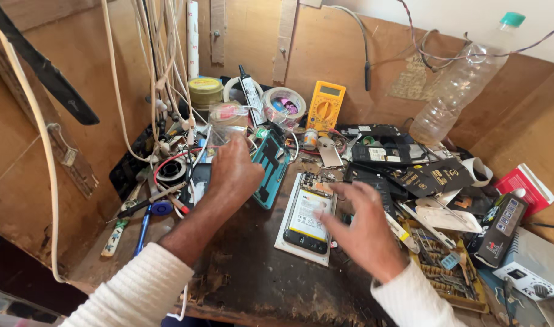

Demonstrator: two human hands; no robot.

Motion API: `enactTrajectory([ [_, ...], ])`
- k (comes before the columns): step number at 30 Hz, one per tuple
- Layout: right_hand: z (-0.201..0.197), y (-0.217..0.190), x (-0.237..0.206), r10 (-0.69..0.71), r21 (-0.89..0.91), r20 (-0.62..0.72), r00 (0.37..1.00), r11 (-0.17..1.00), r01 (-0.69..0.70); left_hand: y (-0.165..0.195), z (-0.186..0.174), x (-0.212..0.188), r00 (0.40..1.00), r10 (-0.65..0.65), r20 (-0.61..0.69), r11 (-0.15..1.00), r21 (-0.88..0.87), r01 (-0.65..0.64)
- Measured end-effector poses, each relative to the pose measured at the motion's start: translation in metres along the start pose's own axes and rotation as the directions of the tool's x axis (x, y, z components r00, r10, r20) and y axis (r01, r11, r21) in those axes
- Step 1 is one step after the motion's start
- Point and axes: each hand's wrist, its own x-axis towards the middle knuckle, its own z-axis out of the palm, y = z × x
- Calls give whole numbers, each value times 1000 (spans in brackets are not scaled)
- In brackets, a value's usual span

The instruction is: The person uses a prying tool to separate the back cover of a smartphone, then uses a screwdriver to remove screws from the internal frame. The person handles the phone, back cover, and internal components on a cluttered workbench.

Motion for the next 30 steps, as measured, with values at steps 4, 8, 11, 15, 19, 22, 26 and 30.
enactTrajectory([
  [4, -2, -20, -22, 120, -73, 39, 992, 990, -117, -3, -4, -2, 998, 5, -62, 991, -131, -13],
  [8, 4, -30, -30, 203, -120, 78, 976, 974, -193, 0, -12, -8, 996, 16, -87, 984, -175, -32],
  [11, 8, -26, -28, 213, -112, 88, 973, 973, -202, 5, -18, -9, 998, -5, -70, 978, -210, -9],
  [15, 14, -17, -28, 63, -145, 9, 998, 988, -61, 10, -23, -12, 997, -25, -77, 967, -255, 4],
  [19, 19, -9, -25, 110, -118, 36, 993, 987, -105, 12, -25, -13, 995, -27, -98, 962, -272, 0],
  [22, 23, -9, -23, 139, -87, 46, 989, 987, -135, 13, -26, -14, 993, -43, -108, 953, -303, 8],
  [26, 24, -10, -19, 145, -96, 65, 987, 986, -139, 15, -27, -18, 992, -44, -122, 949, -315, 4],
  [30, 27, -11, -12, 164, -110, 69, 984, 982, -156, 18, -30, -20, 989, -33, -145, 945, -325, -16],
])
